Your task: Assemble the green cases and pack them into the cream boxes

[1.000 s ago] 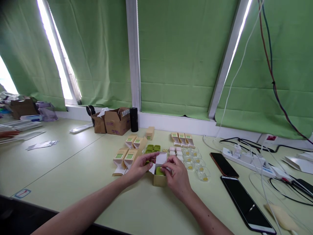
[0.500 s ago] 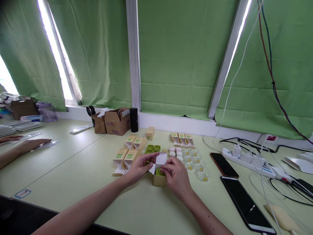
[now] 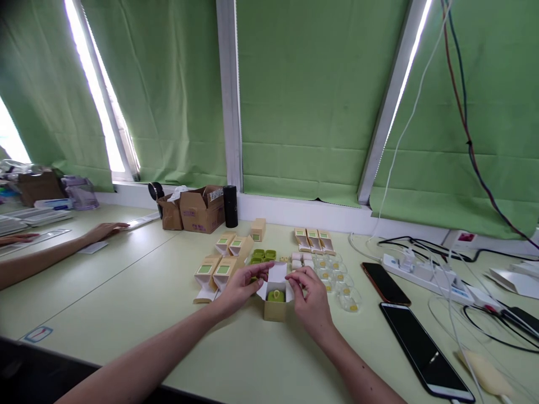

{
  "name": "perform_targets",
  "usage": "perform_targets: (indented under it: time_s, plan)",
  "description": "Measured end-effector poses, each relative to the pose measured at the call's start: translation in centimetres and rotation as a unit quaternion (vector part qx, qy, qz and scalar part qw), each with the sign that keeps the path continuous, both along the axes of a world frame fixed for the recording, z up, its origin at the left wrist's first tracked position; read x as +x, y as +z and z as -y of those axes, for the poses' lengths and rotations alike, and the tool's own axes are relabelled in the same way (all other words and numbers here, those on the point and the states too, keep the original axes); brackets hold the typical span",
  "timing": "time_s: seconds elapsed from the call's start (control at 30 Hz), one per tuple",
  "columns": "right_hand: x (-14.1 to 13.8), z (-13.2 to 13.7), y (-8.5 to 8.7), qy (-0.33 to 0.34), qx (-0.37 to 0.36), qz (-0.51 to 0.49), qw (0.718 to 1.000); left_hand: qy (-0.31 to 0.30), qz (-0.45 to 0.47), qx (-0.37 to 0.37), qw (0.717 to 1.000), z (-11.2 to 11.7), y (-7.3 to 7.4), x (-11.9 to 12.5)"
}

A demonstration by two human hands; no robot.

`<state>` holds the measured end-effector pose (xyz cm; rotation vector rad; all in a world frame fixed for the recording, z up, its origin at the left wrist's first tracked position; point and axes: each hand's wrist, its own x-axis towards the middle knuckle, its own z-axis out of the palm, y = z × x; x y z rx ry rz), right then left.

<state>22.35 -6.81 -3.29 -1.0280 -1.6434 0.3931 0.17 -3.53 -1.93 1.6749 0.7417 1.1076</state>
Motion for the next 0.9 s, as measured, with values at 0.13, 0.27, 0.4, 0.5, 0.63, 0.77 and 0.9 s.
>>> perform_targets:
  time_s: [0.13,0.27,0.4,0.5,0.63,0.77,0.9]
  plan:
    - [0.3,-0.2,0.0,-0.021,-0.014,-0.038,0.999,-0.003,0.009,-0.015,1.0,0.0,-0.1,0.0]
    - [0.5,-0.5,-0.2,-0.027,-0.037,-0.062,0.997,-0.017,0.033,-0.032,0.999,0.1,-0.1,-0.1]
    - [0.6,-1.0,-0.9,-0.022,-0.079,-0.091,0.993,-0.01,0.029,-0.018,0.999,0.1,-0.3,0.1]
    - [0.5,-1.2,-1.4,-0.008,-0.108,-0.108,0.988,-0.009,0.031,-0.009,0.999,0.0,-0.6,0.4]
    - [0.3,-1.3,-1.7,0.017,-0.122,-0.122,0.985,-0.015,0.031,-0.008,0.999,-0.1,-0.9,0.7]
    - [0.1,-1.1,-1.6,0.031,-0.124,-0.134,0.983,-0.013,0.023,-0.003,1.0,-0.1,-1.2,0.9]
    - [0.0,-1.0,-1.4,0.041,-0.122,-0.141,0.982,-0.002,0.012,0.003,1.0,0.0,-1.3,1.2]
